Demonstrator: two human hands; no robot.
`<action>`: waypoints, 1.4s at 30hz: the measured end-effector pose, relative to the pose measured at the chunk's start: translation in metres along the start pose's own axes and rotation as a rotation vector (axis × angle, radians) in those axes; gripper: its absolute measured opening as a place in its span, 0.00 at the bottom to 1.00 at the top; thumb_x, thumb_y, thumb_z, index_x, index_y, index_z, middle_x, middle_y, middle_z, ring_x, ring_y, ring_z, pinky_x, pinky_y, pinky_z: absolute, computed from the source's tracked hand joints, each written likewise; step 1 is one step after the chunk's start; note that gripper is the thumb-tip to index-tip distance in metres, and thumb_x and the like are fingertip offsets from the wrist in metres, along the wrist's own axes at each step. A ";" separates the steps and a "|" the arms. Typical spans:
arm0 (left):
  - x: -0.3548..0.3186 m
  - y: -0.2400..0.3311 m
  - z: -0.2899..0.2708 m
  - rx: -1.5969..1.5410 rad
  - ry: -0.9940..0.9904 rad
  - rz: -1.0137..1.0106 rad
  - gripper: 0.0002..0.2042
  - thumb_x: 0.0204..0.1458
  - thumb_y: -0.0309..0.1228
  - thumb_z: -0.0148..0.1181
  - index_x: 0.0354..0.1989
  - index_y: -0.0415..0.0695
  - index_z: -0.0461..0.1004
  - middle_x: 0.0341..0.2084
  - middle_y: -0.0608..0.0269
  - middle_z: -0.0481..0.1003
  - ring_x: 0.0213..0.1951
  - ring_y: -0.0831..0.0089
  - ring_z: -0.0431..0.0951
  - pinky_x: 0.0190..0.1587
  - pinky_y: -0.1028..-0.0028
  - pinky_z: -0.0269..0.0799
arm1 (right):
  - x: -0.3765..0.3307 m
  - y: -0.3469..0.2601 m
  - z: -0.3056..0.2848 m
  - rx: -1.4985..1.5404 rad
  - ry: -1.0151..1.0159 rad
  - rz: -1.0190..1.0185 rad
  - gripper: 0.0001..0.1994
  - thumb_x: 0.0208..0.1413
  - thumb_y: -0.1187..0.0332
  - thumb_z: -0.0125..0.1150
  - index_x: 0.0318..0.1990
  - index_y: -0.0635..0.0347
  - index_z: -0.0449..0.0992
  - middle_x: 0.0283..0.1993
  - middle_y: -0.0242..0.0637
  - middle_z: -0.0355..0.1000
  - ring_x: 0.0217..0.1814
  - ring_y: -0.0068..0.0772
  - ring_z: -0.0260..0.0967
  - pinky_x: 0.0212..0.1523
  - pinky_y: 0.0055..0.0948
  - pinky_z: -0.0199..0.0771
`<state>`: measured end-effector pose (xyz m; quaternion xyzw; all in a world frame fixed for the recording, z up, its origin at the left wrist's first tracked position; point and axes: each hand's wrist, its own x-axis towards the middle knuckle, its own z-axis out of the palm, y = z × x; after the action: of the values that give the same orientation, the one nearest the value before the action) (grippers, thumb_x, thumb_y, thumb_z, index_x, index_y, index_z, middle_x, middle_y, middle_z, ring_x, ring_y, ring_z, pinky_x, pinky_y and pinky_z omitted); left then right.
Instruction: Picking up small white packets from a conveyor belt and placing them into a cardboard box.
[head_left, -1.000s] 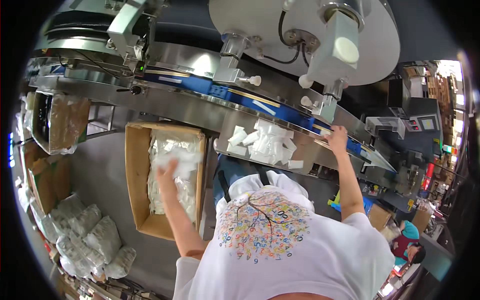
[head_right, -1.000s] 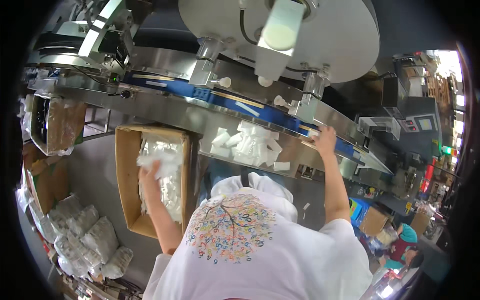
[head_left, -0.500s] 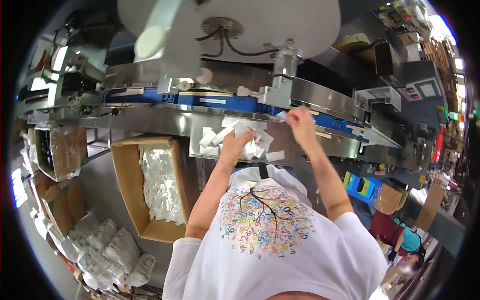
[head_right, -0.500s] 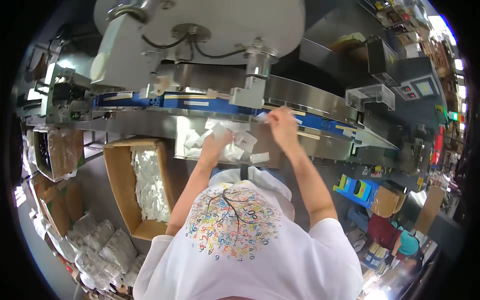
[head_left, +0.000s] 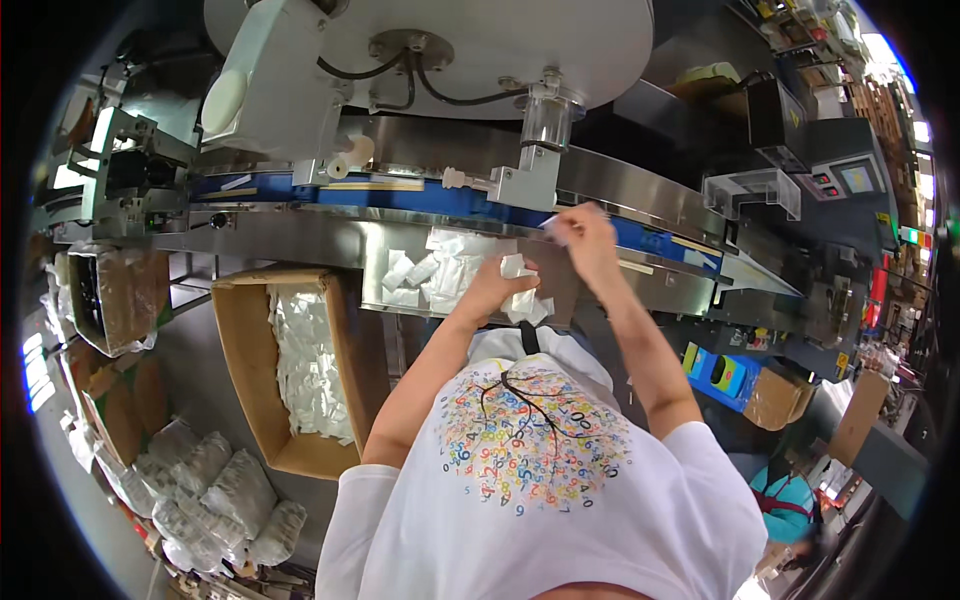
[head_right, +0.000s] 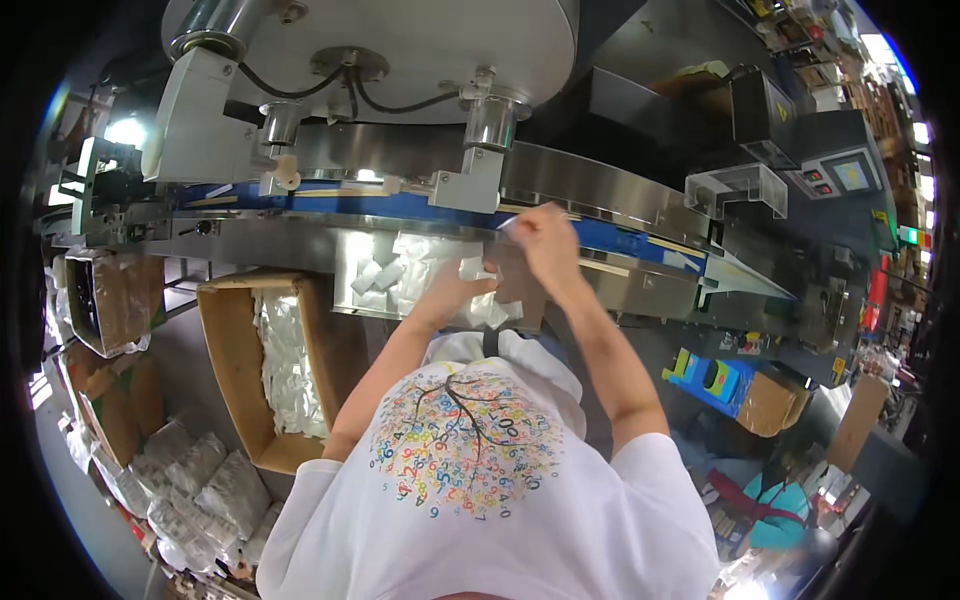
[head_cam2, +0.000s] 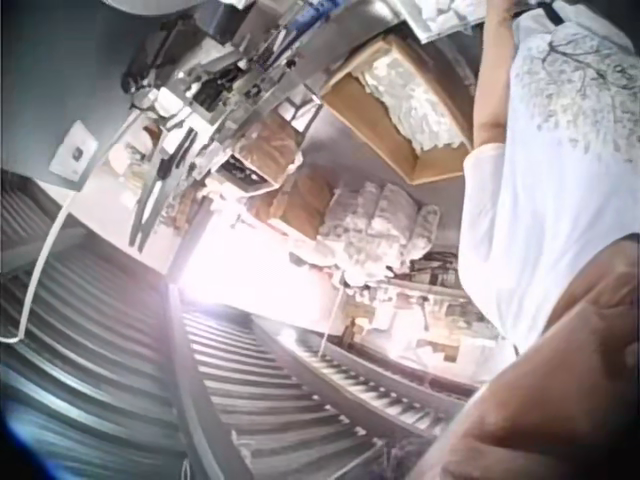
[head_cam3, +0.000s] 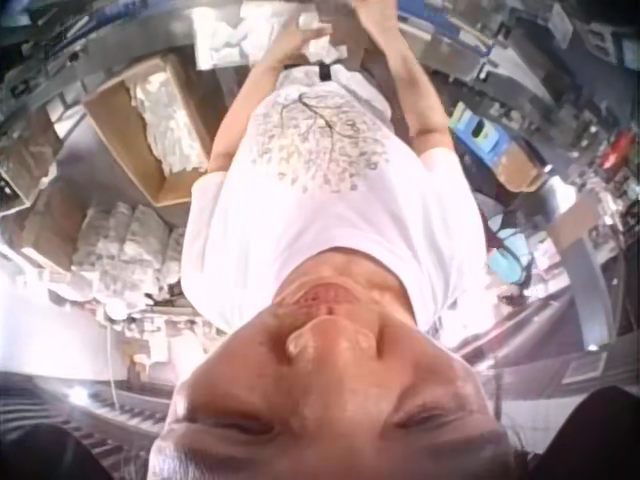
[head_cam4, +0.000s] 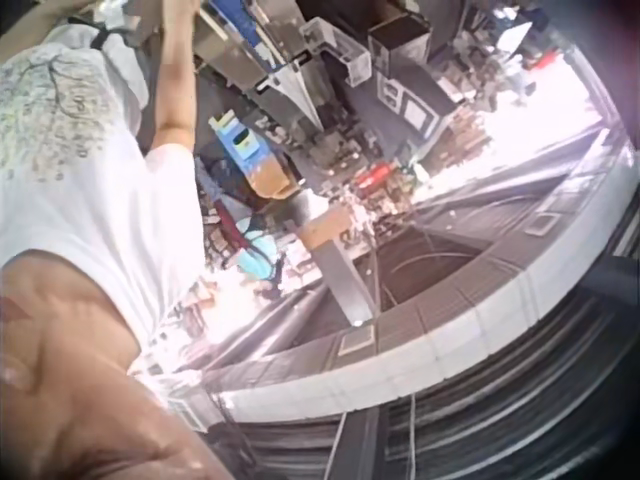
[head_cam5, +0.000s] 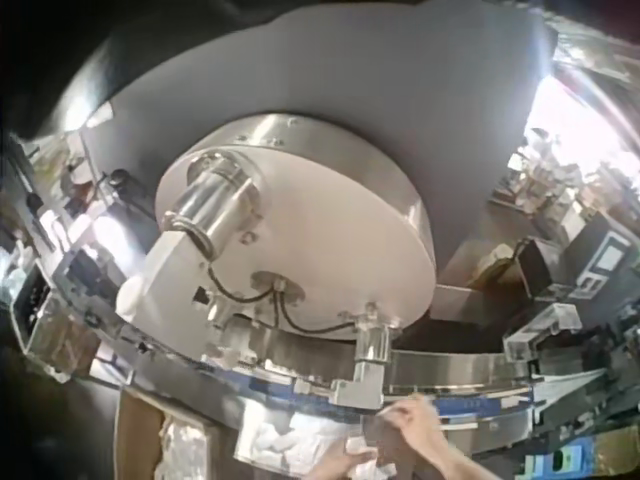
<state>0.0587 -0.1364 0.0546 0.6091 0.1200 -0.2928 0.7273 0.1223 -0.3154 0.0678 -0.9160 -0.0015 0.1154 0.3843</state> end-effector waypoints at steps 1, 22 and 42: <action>0.001 -0.009 -0.003 -0.060 -0.035 -0.049 0.15 0.42 0.31 0.61 0.39 0.40 0.72 0.32 0.63 0.74 0.36 0.76 0.72 0.39 0.75 0.67 | 0.007 0.004 -0.017 -0.301 0.118 -0.240 0.05 0.45 0.72 0.59 0.31 0.60 0.75 0.35 0.37 0.69 0.41 0.35 0.68 0.38 0.28 0.70; 0.000 -0.001 -0.012 -0.607 0.096 0.020 0.13 0.46 0.22 0.57 0.41 0.37 0.69 0.34 0.59 0.75 0.38 0.72 0.75 0.42 0.72 0.71 | 0.003 0.019 -0.002 -0.266 0.115 -0.384 0.23 0.37 0.62 0.67 0.41 0.64 0.70 0.41 0.46 0.65 0.43 0.45 0.65 0.43 0.36 0.66; -0.030 -0.022 -0.061 -0.490 0.252 -0.002 0.15 0.44 0.25 0.57 0.43 0.37 0.70 0.33 0.63 0.74 0.33 0.76 0.72 0.35 0.76 0.69 | 0.036 -0.065 0.091 -0.133 -0.125 -0.154 0.09 0.40 0.65 0.66 0.27 0.59 0.75 0.28 0.39 0.68 0.29 0.32 0.68 0.32 0.27 0.68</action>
<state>0.0337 -0.0721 0.0388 0.4467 0.2771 -0.1776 0.8320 0.1441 -0.2019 0.0445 -0.9276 -0.1035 0.1418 0.3296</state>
